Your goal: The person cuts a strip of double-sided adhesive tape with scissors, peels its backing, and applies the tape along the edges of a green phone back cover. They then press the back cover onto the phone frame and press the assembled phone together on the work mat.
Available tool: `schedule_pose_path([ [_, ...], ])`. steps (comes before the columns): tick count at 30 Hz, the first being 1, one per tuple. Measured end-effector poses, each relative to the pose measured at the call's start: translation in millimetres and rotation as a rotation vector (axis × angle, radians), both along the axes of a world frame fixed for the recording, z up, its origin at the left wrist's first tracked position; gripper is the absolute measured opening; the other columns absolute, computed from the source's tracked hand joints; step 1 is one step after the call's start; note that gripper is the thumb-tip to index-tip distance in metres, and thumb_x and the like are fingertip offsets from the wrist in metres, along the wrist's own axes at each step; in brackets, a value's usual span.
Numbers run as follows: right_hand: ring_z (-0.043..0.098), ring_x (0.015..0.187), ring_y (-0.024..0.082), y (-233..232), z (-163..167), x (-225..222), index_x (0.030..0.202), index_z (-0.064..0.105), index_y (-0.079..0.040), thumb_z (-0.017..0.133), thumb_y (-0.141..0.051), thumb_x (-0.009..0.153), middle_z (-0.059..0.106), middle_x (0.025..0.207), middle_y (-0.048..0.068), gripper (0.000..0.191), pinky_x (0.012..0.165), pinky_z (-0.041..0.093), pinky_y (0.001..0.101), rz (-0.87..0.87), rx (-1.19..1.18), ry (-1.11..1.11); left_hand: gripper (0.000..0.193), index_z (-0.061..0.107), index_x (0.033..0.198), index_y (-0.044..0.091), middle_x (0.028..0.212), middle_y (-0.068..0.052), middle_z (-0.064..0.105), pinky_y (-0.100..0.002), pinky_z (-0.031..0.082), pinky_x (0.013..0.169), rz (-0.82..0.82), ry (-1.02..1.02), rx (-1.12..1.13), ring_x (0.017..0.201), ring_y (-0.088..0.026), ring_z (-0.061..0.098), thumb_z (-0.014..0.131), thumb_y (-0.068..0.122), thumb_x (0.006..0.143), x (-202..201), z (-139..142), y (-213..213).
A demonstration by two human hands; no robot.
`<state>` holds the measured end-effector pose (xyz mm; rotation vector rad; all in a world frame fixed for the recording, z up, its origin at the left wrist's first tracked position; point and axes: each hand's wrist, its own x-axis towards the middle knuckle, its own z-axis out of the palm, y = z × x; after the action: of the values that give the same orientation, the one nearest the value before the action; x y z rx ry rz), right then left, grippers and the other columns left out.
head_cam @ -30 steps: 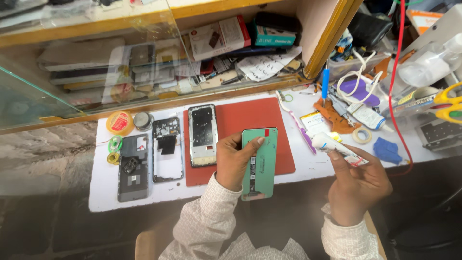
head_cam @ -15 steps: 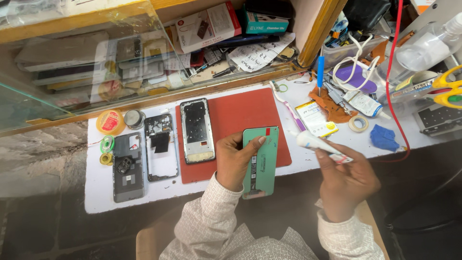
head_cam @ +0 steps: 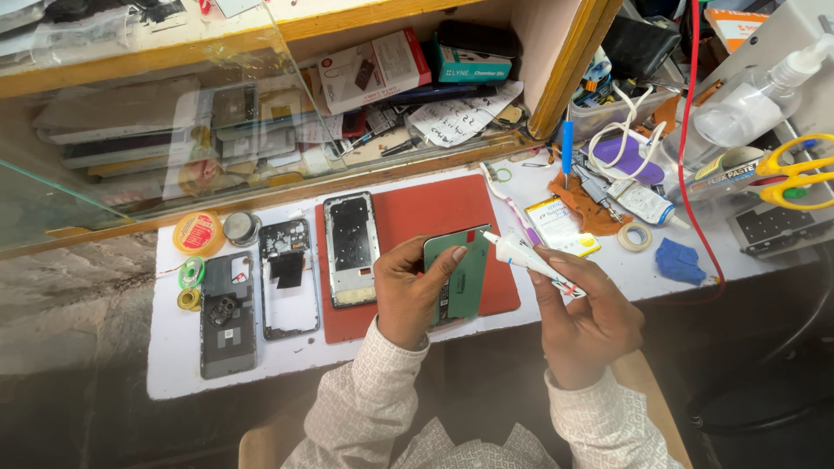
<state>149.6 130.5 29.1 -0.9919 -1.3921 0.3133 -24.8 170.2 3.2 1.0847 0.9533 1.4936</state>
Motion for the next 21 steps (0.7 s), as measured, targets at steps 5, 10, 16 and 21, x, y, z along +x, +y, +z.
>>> schedule_pose_path([
  [5, 0.074, 0.112, 0.026, 1.2, -1.5, 0.0, 0.116, 0.064, 0.002, 0.073, 0.011, 0.095, 0.073, 0.116, 0.022, 0.024, 0.098, 0.062, 0.0345, 0.016, 0.010, -0.021, 0.015, 0.076, 0.095, -0.004, 0.078, -0.003, 0.072, -0.022, 0.051, 0.061, -0.004, 0.013, 0.009, 0.068, -0.007, 0.062, 0.079, 0.009, 0.090, 0.0, -1.9, -0.1],
  [10, 0.074, 0.109, 0.025, 2.2, -8.6, 3.0, 0.117, 0.065, 0.002, 0.073, 0.011, 0.095, 0.074, 0.116, 0.021, 0.024, 0.096, 0.061, 0.0331, 0.011, 0.018, -0.018, 0.014, 0.076, 0.094, -0.004, 0.078, -0.004, 0.072, -0.022, 0.052, 0.060, -0.017, -0.003, -0.007, 0.067, -0.007, 0.063, 0.079, 0.009, 0.090, 0.2, -2.7, -0.6],
  [16, 0.071, 0.106, 0.026, 18.8, -17.9, 12.9, 0.124, 0.059, 0.002, 0.074, 0.006, 0.099, 0.069, 0.116, 0.018, 0.029, 0.092, 0.061, 0.0400, 0.186, -0.098, 0.614, 0.017, 0.072, 0.098, -0.004, 0.081, -0.003, 0.072, -0.024, 0.054, 0.065, -0.023, -0.102, -0.020, 0.071, -0.008, 0.063, 0.077, 0.011, 0.092, -2.2, -11.1, 0.7],
  [21, 0.075, 0.089, 0.030, 40.6, -29.6, 6.3, 0.124, 0.045, -0.010, 0.066, -0.003, 0.097, 0.067, 0.111, 0.017, 0.035, 0.081, 0.064, 0.0443, 0.229, -0.200, 0.911, 0.021, 0.065, 0.111, -0.001, 0.090, -0.003, 0.070, -0.026, 0.056, 0.074, 0.030, -0.200, 0.029, 0.081, -0.009, 0.063, 0.073, 0.013, 0.097, -1.2, -17.9, 4.3],
])
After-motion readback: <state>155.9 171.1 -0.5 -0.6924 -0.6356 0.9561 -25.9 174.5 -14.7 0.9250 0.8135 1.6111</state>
